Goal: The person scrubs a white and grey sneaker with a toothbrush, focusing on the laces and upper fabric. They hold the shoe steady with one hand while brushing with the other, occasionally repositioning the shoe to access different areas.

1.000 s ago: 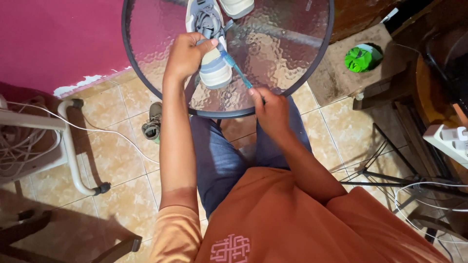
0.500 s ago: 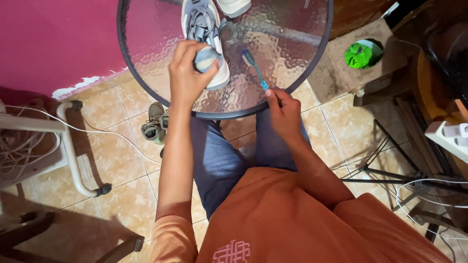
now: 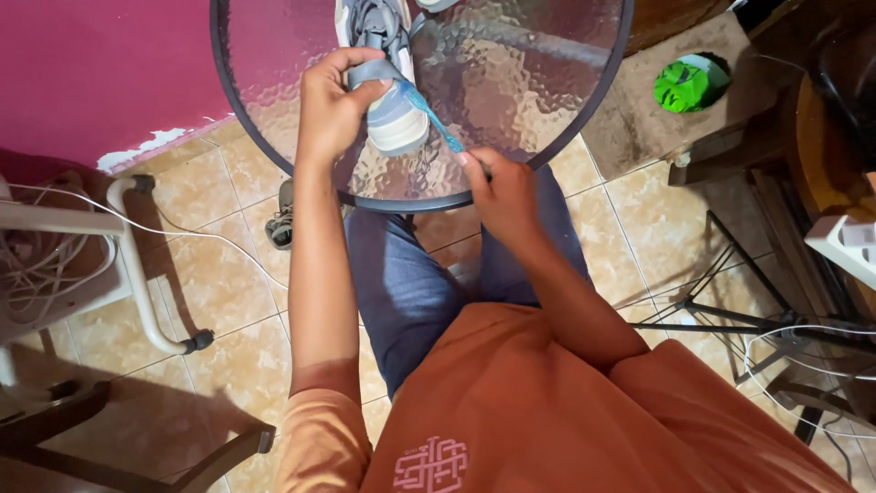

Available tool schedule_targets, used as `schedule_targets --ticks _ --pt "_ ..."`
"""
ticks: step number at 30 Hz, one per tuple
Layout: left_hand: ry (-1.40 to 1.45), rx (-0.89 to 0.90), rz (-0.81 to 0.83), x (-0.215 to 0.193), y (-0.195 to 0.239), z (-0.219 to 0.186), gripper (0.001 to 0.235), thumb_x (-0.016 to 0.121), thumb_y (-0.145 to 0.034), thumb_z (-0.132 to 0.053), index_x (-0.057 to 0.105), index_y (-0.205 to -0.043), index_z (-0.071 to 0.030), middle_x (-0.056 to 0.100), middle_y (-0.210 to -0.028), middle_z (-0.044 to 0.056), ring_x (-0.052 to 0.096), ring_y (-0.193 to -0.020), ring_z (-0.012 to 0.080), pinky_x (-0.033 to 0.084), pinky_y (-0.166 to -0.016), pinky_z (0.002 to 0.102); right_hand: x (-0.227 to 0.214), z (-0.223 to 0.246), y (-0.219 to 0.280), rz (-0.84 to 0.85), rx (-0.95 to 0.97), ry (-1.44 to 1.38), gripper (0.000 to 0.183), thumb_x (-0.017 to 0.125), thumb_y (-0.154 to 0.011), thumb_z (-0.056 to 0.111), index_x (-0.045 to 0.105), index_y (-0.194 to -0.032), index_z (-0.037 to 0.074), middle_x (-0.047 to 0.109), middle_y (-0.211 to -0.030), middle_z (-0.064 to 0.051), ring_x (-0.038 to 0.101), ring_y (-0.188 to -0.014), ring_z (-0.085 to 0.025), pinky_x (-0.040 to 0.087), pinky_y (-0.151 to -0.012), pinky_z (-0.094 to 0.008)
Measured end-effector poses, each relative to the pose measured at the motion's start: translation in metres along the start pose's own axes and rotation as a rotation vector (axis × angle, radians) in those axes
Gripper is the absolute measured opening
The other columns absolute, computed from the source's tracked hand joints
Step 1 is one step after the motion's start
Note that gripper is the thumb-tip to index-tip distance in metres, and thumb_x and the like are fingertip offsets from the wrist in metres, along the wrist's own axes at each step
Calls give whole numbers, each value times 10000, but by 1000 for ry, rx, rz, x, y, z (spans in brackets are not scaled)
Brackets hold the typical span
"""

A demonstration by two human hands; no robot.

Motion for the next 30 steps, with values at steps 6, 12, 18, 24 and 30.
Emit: schedule_targets --ticks 6,12,18,24,30 --pt "125 -41 25 -2 -3 11 307 748 -901 29 688 -1180 -85 717 -995 35 672 -873 129 550 -778 262 18 11 11 -24 -197 27 267 570 -1023 341 758 -1003 152 692 -701 -89 662 -663 -352 451 -607 -443" --pt "99 -48 25 2 -6 13 303 716 -883 10 694 -1165 -99 727 -1012 43 672 -883 146 525 -772 289 19 3 -1 -51 -187 58 367 519 -1065 399 774 -1061 136 708 -707 -93 679 -660 -366 426 -573 -467" --pt "93 -82 48 0 -9 15 302 688 -870 6 699 -1152 -102 722 -1083 58 679 -964 161 522 -797 291 5 -2 -9 -105 -236 38 264 586 -1060 326 756 -1006 132 677 -707 -83 646 -631 -292 433 -600 -422" --pt "52 -75 71 -1 -10 7 277 714 -896 0 701 -1147 -116 698 -1108 8 641 -1029 142 473 -863 286 21 8 1 78 -304 158 315 557 -1049 393 809 -1046 203 638 -597 -31 634 -570 -257 404 -532 -418" --pt "47 -72 99 0 -14 15 276 727 -908 -26 698 -1163 -128 698 -1123 25 654 -1019 166 492 -824 320 3 0 -5 -116 -289 35 321 563 -1082 350 760 -1014 106 721 -757 -52 670 -660 -247 448 -611 -406"
Point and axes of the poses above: each hand's wrist, its own y-axis away from the middle knuckle, its own x-axis out of the palm, z = x × y, the point moved 5 cm from there along -y, towards the middle knuckle
